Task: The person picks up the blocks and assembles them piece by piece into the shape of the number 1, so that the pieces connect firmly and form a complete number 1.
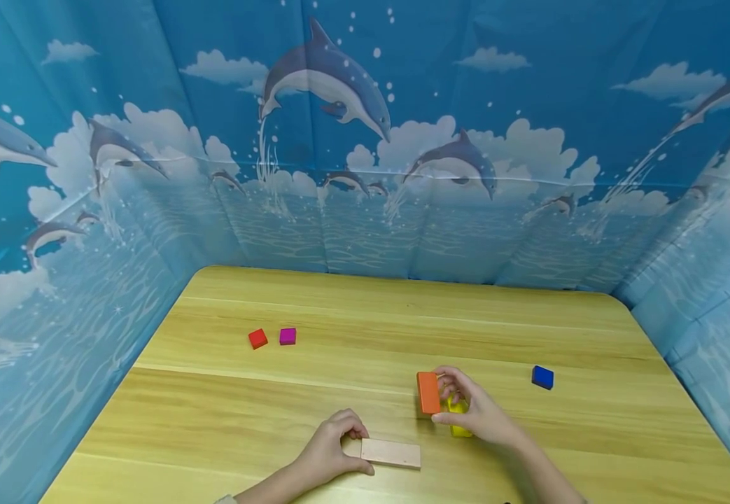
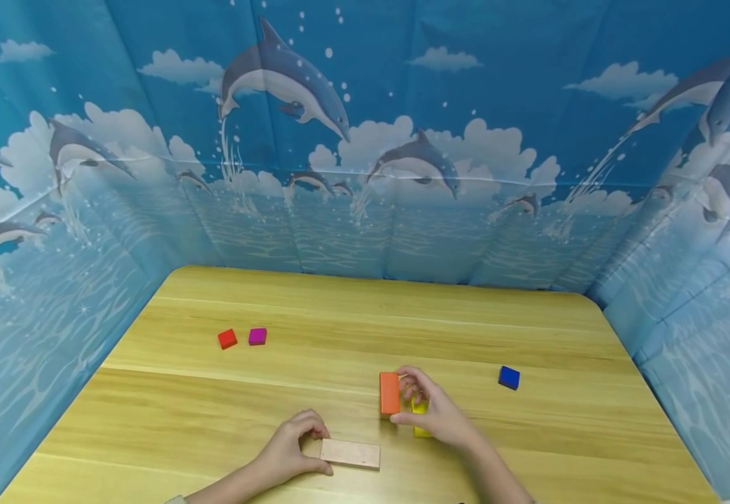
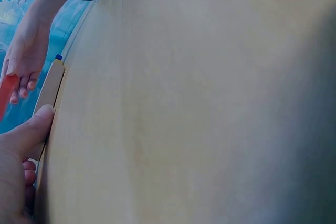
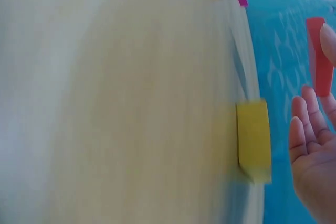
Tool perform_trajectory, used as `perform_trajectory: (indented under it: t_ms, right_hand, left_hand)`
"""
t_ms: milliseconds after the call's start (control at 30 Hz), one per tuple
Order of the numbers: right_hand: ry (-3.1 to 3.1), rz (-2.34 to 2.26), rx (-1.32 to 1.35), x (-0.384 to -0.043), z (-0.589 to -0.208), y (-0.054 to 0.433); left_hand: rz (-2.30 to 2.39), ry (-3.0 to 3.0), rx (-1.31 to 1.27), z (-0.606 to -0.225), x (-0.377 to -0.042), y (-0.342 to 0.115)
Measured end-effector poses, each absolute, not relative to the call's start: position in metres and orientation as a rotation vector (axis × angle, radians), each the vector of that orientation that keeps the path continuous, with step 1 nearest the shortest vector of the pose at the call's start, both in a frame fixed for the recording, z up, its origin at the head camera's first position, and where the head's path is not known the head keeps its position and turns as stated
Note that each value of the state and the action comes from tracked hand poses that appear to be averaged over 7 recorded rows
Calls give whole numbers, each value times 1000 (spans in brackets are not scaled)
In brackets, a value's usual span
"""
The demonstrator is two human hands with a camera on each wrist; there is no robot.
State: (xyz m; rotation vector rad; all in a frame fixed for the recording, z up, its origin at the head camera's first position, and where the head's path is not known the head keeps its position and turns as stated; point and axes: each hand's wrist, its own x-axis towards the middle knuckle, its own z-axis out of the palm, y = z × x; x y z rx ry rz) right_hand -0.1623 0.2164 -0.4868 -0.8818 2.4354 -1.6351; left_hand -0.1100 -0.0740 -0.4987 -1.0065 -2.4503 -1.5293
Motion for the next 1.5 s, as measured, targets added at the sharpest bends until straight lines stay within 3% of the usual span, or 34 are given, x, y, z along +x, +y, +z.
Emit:
perform_trajectory:
  t_ms: [667, 1500]
  right_hand:
    - [2342, -1757, -778, -152, -502, 173]
    - [2552, -1451, -681, -141, -502, 160]
  left_hand:
    - [-1523, -2503, -987, -537, -123, -77]
    - [-1516, -2466, -988, -533, -121, -76]
